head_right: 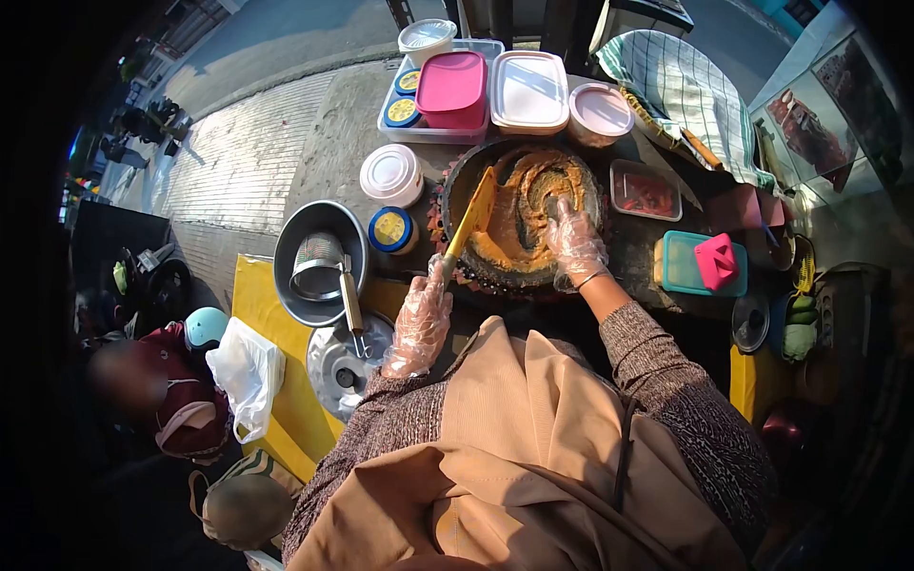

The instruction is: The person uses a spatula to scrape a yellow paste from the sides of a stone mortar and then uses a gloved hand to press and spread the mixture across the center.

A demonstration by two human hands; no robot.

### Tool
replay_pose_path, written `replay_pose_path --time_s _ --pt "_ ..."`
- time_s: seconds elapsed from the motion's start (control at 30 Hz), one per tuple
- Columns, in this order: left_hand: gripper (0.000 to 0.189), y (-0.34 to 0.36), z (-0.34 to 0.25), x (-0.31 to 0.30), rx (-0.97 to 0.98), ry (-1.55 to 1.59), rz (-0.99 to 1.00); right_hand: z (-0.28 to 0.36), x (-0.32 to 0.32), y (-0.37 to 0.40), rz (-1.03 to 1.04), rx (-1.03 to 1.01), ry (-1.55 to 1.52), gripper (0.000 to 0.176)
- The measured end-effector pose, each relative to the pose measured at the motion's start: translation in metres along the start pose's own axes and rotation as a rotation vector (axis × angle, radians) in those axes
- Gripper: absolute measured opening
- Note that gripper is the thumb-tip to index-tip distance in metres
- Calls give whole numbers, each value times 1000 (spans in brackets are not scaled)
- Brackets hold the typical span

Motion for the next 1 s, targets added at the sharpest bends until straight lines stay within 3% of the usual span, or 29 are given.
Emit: replay_pose_path --time_s 0.1,0.17,0.2,0.3,0.33,0.37,0.43,0.47,0.57,0.63,0.7,0.8,0.9,1.0 --pt "62 2 -1 0 -21 29 -2 9 -19 -52 2 102 -150 49" --pt "63 1 -4 -3 16 7 -42 40 -1 -75 110 27 -264 46" --pt "63 0 -5 -4 14 3 -42 54 2 -72 67 -54 -216 46" --pt "62 -6 -13 -20 105 -56 -129 62 11 -24 196 -205 -190 50" --pt "63 -6 -15 -25 124 -49 -142 60 2 -5 111 -329 -194 49" --pt "64 -4 -16 -26 135 -36 -159 53 5 -13 117 -335 -184 49" --pt "66 -2 -9 -24 62 33 -130 31 -1 -49 36 -120 -287 55" --pt "66 -3 -11 -26 80 44 -143 31 2 -67 94 -28 -266 55" --pt "66 -5 -13 -27 75 43 -150 81 -11 -77 187 -98 -388 45" --pt "66 -6 -9 -26 59 -2 -138 97 16 -48 331 -155 -212 45" --pt "65 -7 -12 -27 79 15 -136 105 -1 19 479 -182 -56 48" --pt "64 -6 -6 -17 44 20 -87 95 -6 41 263 -366 -56 56" --pt "64 0 5 -1 5 -19 -26 62 14 -47 281 -257 -192 53" --pt "66 6 6 5 -28 -9 -12 22 -20 -52 271 -149 -136 55"
Point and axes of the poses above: each hand's wrist, its own y-axis away from the middle knuckle, its own x-axis out of the palm, z = x × y, the point moved 10 cm from there along -y, towards the middle knuckle, and after that the axes turned 15 degrees about x, right-handed, at the moved point
